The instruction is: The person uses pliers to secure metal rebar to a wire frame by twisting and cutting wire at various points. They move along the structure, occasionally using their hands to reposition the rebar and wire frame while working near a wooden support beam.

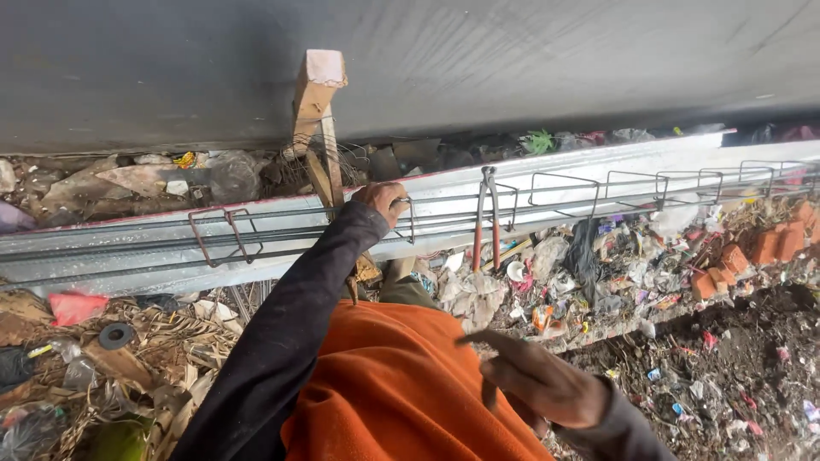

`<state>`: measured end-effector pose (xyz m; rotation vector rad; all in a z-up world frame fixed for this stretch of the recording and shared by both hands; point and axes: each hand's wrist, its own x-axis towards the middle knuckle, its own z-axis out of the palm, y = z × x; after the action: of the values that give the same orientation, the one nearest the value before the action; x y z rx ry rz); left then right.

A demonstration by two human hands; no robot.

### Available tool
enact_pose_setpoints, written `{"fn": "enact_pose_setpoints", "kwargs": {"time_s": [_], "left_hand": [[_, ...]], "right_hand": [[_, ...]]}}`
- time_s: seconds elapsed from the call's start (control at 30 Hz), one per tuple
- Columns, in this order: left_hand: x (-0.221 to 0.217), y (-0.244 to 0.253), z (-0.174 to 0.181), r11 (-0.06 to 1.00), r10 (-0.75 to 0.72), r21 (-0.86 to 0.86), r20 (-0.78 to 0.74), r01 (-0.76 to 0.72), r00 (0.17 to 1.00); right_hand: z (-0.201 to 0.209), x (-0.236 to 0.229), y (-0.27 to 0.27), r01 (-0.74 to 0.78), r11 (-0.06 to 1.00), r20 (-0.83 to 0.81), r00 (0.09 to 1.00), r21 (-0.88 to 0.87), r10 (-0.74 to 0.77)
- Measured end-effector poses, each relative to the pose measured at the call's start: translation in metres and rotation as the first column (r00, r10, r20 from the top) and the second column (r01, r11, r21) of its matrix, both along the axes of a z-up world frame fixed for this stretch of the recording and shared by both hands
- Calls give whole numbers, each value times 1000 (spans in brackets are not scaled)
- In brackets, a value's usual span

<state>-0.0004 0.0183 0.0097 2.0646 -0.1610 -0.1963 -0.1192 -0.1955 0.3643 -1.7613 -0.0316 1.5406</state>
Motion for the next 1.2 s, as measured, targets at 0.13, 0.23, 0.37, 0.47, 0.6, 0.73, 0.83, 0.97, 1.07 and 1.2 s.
{"fn": "enact_pose_setpoints", "kwargs": {"time_s": [0.13, 0.23, 0.37, 0.47, 0.6, 0.73, 0.83, 0.97, 1.07, 1.2], "left_hand": [[-7, -2, 1, 1000, 12, 3, 79, -13, 997], [-6, 0, -1, 998, -19, 62, 103, 13, 995], [-12, -1, 12, 978, -116, 182, 59, 104, 991], [-11, -10, -17, 974, -118, 209, 129, 89, 985], [-13, -12, -15, 950, -159, 297, 181, 100, 971], [-16, -16, -12, 937, -171, 329, 131, 120, 976], [-22, -21, -15, 926, -145, 364, 98, 100, 985], [-13, -24, -12, 936, -64, 345, -3, 61, 998], [-15, -32, -13, 943, -27, 328, -88, 55, 996], [-18, -41, -11, 935, 40, 356, -132, 10, 990]], "right_hand": [[-57, -26, -62, 671, 738, -575, 632, 72, -519], [-119, 13, -64, -48, 961, 326, 935, -274, 139], [-203, 69, -14, 176, 963, 555, 831, -203, -35], [-261, 85, 15, 191, 981, 697, 707, -30, -117], [-270, 82, 35, 71, 987, 946, 302, -143, 115], [-259, 108, 33, 0, 954, 923, 254, -299, 289], [-269, 144, 27, -78, 887, 805, 390, -456, 448], [-249, 214, 41, -331, 796, 862, -163, -507, 481], [-220, 226, 61, -191, 750, 770, -68, -634, 634], [-144, 183, 74, -163, 860, 852, -311, -483, 420]]}}
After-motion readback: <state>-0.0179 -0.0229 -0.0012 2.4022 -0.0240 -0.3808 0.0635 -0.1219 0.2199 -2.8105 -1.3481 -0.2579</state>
